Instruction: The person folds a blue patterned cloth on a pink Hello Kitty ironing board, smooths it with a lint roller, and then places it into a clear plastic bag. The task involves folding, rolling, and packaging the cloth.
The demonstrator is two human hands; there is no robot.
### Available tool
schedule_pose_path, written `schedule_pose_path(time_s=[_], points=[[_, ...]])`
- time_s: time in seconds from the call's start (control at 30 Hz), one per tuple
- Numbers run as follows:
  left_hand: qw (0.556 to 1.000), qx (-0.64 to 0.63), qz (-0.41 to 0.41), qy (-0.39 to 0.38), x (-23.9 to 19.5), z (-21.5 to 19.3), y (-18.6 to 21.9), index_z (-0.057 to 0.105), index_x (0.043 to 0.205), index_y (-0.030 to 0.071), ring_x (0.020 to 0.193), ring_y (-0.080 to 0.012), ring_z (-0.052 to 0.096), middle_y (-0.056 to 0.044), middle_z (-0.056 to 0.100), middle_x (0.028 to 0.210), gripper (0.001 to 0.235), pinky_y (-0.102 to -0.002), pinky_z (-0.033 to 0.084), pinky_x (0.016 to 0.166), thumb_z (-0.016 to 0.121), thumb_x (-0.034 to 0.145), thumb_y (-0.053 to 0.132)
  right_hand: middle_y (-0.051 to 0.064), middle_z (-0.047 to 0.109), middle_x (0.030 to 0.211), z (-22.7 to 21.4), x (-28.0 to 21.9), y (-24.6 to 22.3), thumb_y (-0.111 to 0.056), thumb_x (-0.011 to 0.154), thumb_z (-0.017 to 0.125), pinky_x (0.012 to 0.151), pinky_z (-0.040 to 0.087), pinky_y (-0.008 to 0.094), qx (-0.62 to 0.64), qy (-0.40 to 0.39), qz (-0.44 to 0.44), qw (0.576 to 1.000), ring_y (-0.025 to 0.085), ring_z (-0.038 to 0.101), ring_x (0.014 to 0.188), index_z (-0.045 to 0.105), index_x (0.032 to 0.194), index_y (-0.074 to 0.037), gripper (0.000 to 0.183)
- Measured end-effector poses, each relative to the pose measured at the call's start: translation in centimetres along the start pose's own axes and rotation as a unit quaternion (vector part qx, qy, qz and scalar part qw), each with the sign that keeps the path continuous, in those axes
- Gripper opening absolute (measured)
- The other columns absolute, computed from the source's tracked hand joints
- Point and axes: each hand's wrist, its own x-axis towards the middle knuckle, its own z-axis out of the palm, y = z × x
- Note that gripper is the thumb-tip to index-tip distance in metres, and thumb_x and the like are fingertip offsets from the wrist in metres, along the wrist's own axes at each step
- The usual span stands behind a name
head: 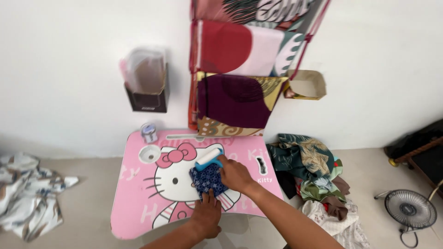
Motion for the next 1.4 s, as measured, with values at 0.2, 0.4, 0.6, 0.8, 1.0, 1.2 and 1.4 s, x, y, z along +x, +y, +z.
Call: schedule_pose_path(time_s=[0.2,0.4,0.6,0.8,1.0,1.2,1.4], points=[[0.996,0.082,0.030,-0.013,0.2,1.6,-0.3,0.018,0.160,0.000,0.149,-0.0599,0.010,-0.041,-0.006,0.166,0.092,-0.066,0.028,0.112,0.064,0.100,0.052,0.021,0.063,0.100,-1.3,-0.2,1.9,-0.018,0.102,0.047,0.056,0.047,0.056,-0.016,0.061,-0.007,0.998,0.045,0.065,0.078,0.043,0.145,-0.014,0.044],[0.996,0.082,0.044,0.000,1.6,2.2,-1.0,0.025,0.157,0.000,0.146,-0.0608,0.018,-0.044,-0.001,0.164,0.084,-0.063,0.035,0.108,0.063,0.100,0.049,0.011,0.067,0.137,-10.0,-4.8,1.7,-0.020,0.100,0.054,0.081,0.058,0.051,0.055,0.187,-0.061,0.979,0.034,0.072,0.101,0.050,0.146,-0.014,0.046],[0.995,0.089,0.055,-0.004,2.4,2.4,-0.8,0.032,0.152,-0.004,0.139,-0.0647,0.027,-0.048,0.006,0.161,0.083,-0.060,0.037,0.107,0.065,0.100,0.051,0.005,0.072,0.099,-16.8,-8.4,5.8,-0.018,0.103,0.059,0.055,0.051,0.034,0.097,0.498,-0.037,0.861,0.016,0.060,0.059,0.056,0.141,-0.010,0.039],[0.995,0.090,0.051,0.011,5.2,4.5,-0.8,0.037,0.150,-0.007,0.134,-0.0701,0.031,-0.054,0.011,0.156,0.083,-0.064,0.038,0.105,0.067,0.095,0.048,0.005,0.059,0.085,-20.2,-5.3,12.4,-0.017,0.108,0.056,0.062,0.040,0.035,0.131,0.578,0.016,0.805,0.016,0.048,0.065,0.054,0.139,-0.012,0.032],[0.991,0.119,0.051,0.042,3.9,4.4,-0.6,0.036,0.148,-0.008,0.131,-0.0713,0.035,-0.056,0.016,0.153,0.082,-0.063,0.041,0.101,0.068,0.098,0.049,0.012,0.064,0.088,-18.3,-1.4,15.5,-0.020,0.108,0.055,0.054,0.037,0.049,0.087,0.508,0.045,0.856,0.030,0.054,0.064,0.053,0.141,-0.010,0.035],[0.991,0.109,0.043,0.060,4.2,3.4,-0.5,0.036,0.148,-0.008,0.130,-0.0723,0.036,-0.058,0.017,0.151,0.079,-0.063,0.043,0.101,0.067,0.100,0.047,0.020,0.062,0.139,-17.3,-0.5,15.8,-0.025,0.109,0.054,0.092,0.052,0.054,0.056,0.524,0.036,0.849,0.041,0.061,0.124,0.049,0.149,-0.003,0.046],[0.994,0.107,0.020,0.007,3.6,1.3,0.0,0.028,0.157,-0.004,0.136,-0.0709,0.030,-0.055,0.010,0.155,0.082,-0.062,0.041,0.106,0.061,0.103,0.048,0.019,0.054,0.128,-18.3,-5.2,13.1,-0.010,0.106,0.059,0.093,0.041,0.051,-0.069,0.608,-0.073,0.788,0.036,0.053,0.118,0.051,0.141,0.003,0.038]])
